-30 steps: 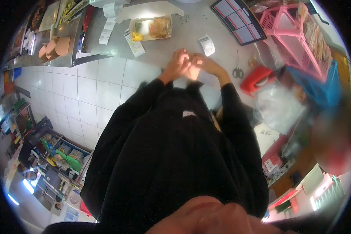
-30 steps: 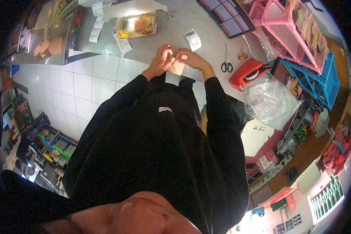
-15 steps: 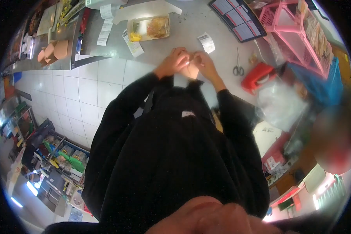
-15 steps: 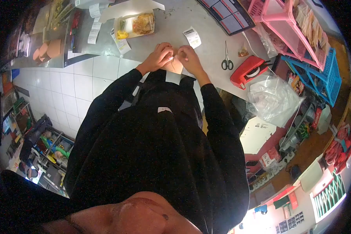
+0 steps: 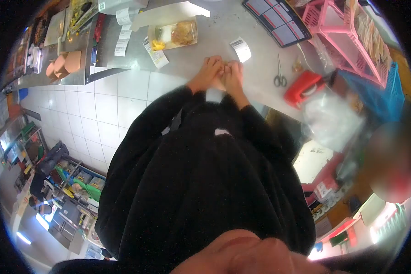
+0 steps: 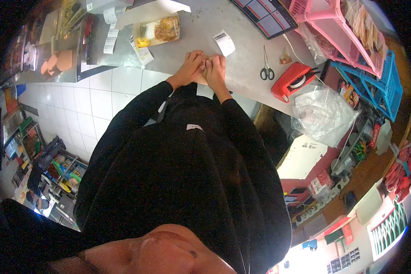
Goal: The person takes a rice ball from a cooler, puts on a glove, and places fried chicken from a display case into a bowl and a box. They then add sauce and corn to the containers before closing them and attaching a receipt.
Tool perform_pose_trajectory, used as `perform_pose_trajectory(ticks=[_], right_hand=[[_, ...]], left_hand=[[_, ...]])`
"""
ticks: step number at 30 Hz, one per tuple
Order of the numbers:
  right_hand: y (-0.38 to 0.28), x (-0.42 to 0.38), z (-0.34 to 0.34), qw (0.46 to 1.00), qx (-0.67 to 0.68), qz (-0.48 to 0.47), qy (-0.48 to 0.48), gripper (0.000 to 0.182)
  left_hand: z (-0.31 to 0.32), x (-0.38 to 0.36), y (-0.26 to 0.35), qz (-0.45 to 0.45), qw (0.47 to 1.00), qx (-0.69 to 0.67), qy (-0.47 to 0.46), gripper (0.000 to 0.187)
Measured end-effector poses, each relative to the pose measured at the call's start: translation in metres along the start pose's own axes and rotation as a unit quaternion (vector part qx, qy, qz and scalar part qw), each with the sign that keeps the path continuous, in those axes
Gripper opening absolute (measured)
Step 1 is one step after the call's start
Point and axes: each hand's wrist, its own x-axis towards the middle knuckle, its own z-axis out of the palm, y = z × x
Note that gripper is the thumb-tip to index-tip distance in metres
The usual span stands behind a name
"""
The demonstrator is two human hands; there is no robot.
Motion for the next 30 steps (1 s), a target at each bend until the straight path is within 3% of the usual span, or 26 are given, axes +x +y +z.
perform_pose_trajectory(ticks=[3,5,8,12,21,23,30], right_hand=[[0.007,0.004,-0.010,1.000,0.009,0.006,-0.030,0.015],[0.004,0.009,-0.026,0.990,0.050,-0.063,-0.116,0.024],[-0.006,0.012,-0.040,0.982,0.031,-0.044,-0.179,0.033],[-0.003,0.009,-0.034,0.979,0.044,0.025,-0.195,0.037],[0.009,0.017,-0.031,0.971,0.051,-0.009,-0.234,0.036],[0.010,0.018,-0.032,0.968,0.069,-0.008,-0.239,0.036],[0.015,0.014,-0.031,0.973,0.055,-0.036,-0.221,0.034]], left_hand=[[-0.007,0.004,-0.004,0.011,1.000,-0.006,-0.010,0.020],[-0.014,0.008,-0.005,0.023,0.998,-0.032,-0.049,0.017],[-0.015,0.011,-0.007,0.008,0.997,-0.054,-0.058,0.015],[-0.011,0.009,-0.008,0.011,0.998,-0.052,-0.043,0.015],[-0.004,0.009,-0.014,0.026,0.998,-0.051,-0.001,0.019],[-0.005,0.008,-0.018,0.020,0.997,-0.038,-0.057,0.028],[0.000,0.007,-0.018,0.032,0.997,-0.054,-0.039,0.022]])
